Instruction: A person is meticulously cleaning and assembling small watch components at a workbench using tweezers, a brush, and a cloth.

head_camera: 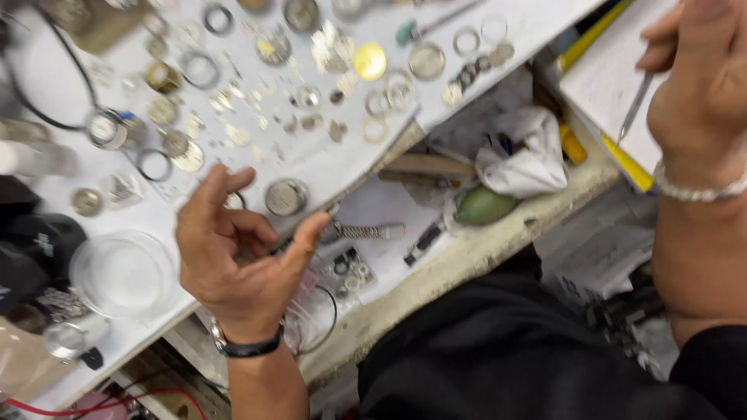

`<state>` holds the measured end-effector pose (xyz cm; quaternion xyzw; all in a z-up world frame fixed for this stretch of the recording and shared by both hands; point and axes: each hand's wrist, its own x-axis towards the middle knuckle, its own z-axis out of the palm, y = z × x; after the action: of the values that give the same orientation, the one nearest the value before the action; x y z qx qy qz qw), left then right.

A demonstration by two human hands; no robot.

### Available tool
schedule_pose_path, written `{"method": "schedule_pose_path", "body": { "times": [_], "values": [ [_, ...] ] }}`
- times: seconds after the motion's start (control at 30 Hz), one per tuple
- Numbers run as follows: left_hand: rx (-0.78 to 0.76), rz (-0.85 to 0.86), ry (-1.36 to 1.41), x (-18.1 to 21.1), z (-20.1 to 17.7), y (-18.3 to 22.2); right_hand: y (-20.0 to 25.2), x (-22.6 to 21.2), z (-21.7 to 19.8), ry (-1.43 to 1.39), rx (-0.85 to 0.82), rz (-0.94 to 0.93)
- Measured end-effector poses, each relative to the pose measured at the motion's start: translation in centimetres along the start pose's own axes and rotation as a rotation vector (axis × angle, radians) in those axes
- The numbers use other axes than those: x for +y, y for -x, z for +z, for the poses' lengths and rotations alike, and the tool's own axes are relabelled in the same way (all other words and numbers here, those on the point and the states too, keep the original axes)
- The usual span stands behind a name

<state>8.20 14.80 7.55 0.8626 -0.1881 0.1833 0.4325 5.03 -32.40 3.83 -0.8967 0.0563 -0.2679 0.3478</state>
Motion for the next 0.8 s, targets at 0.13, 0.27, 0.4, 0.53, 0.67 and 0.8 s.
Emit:
{"method": "schedule_pose_path", "body": {
  "times": [0.13, 0.27, 0.4, 0.53, 0.67, 0.8],
  "values": [
    [-0.022, -0.007, 0.026, -0.8, 0.3, 1.0, 2.7, -0.4, -1.9, 0.185, -0.249, 0.075],
    [-0.038, 0.089, 0.061, -1.8, 0.2, 1.0, 1.8, -5.1, 0.7, 0.226, -0.548, -0.026],
    [-0.019, 0.085, 0.036, -1.8, -0.1, 1.2, 3.2, -8.3, 4.0, 0.586, -0.964, -0.279],
    [-0.028, 0.065, -0.033, -1.0, -0.2, 0.8, 5.5, 0.0, 4.1, 1.224, -0.731, -0.575],
    [-0.042, 0.027, -0.003, -0.9, -0.5, 1.1, 4.3, -6.2, 6.6, 1.062, -0.739, -0.487],
    [-0.06, 0.01, -0.001, -1.2, -0.9, 1.3, 5.2, -6.3, 11.3, 0.924, -0.73, -0.587]
  ]
}}
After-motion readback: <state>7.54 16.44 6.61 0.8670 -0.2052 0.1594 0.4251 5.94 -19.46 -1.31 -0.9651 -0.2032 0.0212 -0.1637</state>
